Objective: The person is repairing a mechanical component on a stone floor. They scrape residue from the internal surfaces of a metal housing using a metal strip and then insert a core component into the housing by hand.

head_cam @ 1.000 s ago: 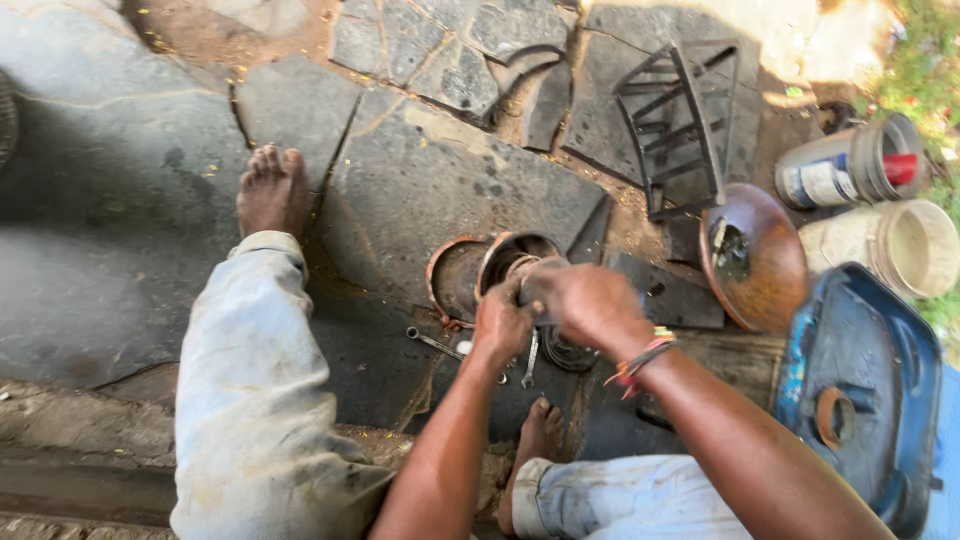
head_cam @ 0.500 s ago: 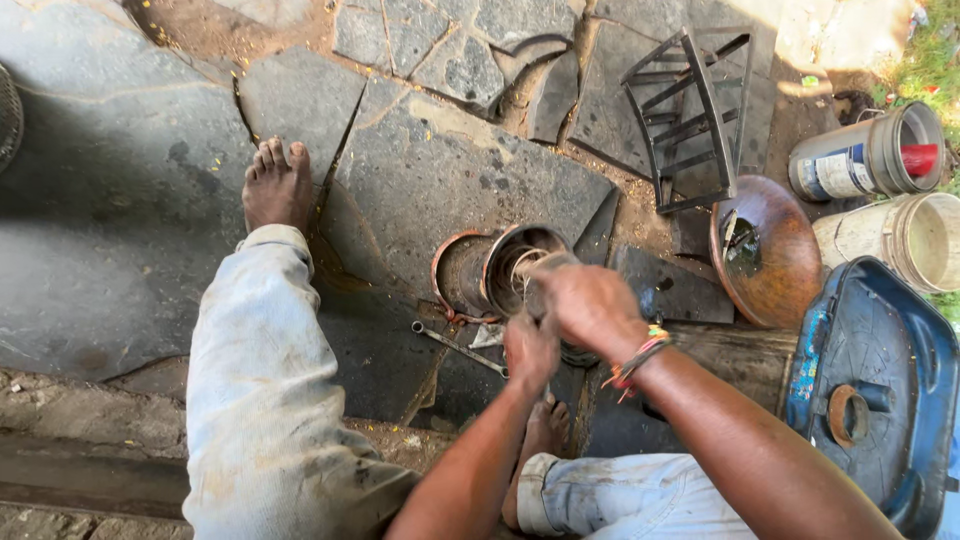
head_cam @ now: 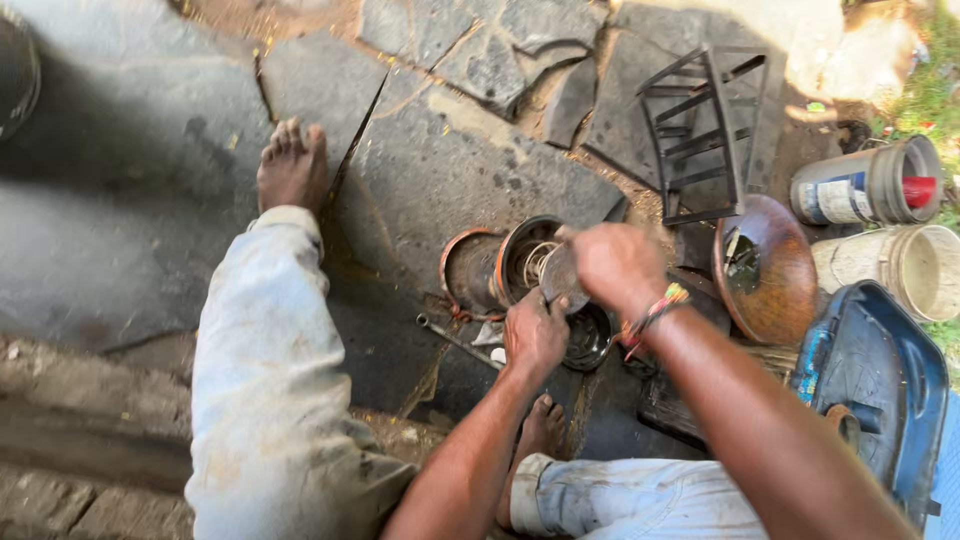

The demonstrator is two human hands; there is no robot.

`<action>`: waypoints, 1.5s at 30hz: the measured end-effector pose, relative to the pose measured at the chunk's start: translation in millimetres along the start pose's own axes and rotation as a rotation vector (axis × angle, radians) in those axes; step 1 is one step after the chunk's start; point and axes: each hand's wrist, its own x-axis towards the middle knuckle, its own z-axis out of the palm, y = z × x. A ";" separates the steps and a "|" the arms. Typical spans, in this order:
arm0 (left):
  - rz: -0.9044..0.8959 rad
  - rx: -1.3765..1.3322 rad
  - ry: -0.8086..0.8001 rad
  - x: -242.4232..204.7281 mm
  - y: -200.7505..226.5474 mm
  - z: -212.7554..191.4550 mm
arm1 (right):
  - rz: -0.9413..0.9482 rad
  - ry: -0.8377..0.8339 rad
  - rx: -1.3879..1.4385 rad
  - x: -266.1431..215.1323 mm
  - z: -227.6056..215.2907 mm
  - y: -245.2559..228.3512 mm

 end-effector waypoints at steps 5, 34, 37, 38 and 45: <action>-0.064 -0.019 -0.094 5.8 2.6 -3.8 | -0.134 0.001 0.075 5.1 -4.5 9.0; -0.015 -0.124 0.016 30.0 -22.1 3.4 | 0.027 -0.135 0.058 9.0 0.1 -7.8; 0.009 -0.227 0.033 24.9 -22.1 8.8 | -0.281 0.008 0.062 -0.9 17.9 -0.2; 0.071 -0.231 0.067 24.5 -19.8 6.8 | -0.171 0.048 0.119 -0.1 25.3 3.0; -0.048 -0.292 0.070 13.7 -0.2 0.0 | 0.357 0.199 0.334 43.2 79.6 46.8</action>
